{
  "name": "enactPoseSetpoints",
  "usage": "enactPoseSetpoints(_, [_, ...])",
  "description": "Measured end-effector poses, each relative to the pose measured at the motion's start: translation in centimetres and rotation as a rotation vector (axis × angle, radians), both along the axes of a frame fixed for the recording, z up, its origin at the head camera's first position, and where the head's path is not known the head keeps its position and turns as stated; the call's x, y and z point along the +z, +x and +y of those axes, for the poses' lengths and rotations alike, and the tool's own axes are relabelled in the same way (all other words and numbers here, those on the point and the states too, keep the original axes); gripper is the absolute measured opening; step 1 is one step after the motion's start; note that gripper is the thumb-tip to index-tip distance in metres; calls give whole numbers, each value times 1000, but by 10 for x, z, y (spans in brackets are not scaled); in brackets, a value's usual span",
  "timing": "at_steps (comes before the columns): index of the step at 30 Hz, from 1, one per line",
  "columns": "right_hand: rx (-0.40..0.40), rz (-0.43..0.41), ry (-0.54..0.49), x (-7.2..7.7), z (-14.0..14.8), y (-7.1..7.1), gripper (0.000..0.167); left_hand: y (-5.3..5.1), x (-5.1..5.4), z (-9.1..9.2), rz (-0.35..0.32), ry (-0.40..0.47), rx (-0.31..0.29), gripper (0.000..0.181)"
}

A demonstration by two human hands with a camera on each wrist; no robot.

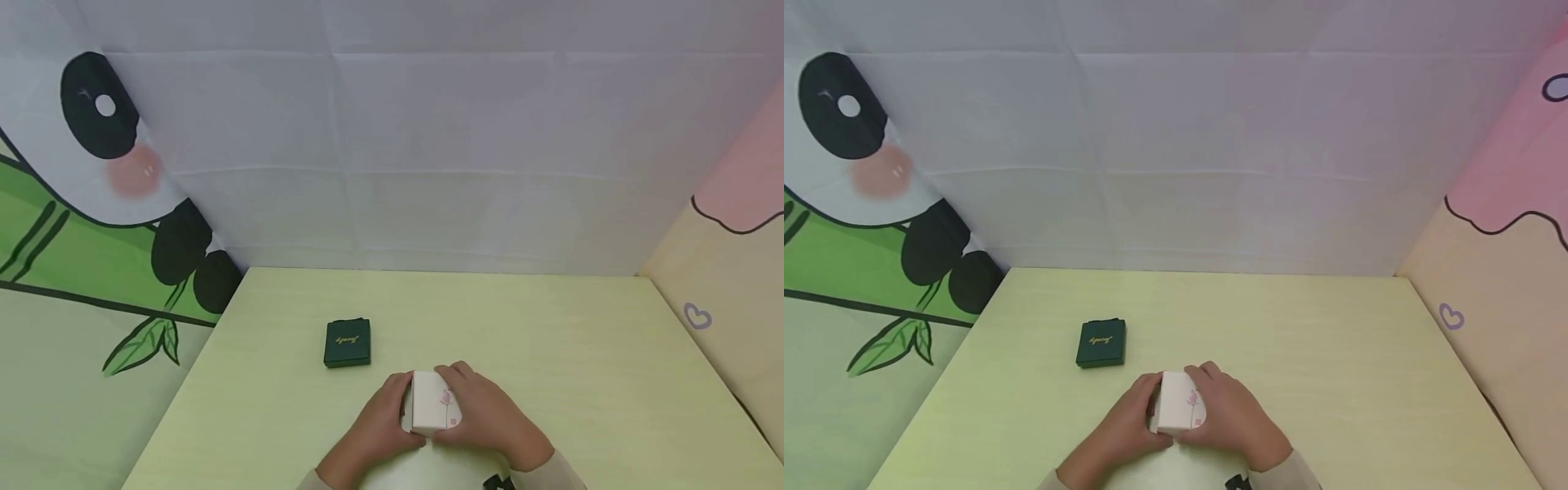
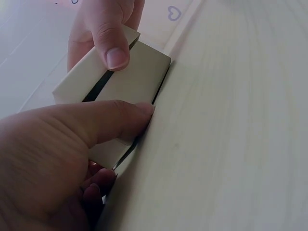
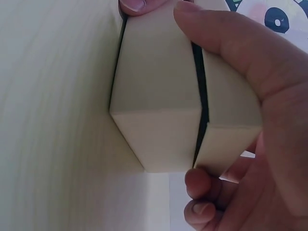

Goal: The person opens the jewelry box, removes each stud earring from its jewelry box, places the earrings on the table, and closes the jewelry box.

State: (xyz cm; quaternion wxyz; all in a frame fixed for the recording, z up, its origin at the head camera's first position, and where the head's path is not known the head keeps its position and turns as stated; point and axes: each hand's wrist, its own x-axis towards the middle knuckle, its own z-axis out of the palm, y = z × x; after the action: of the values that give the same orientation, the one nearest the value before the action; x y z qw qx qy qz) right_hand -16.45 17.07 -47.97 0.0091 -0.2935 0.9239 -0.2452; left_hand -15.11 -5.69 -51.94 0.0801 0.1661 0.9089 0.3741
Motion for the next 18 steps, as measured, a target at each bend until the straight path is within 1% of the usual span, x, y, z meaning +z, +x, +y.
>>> enactPoseSetpoints(6, [-10,-24,4,2,2,0,102,-1,-1,1,10,6,-1,104])
enactPoseSetpoints(10, [10,-42,11,4,8,-11,104,-8,0,8,17,10,12,102])
enactPoseSetpoints(18, [43,-11,2,6,22,-36,98,-23,1,25,32,19,52,102])
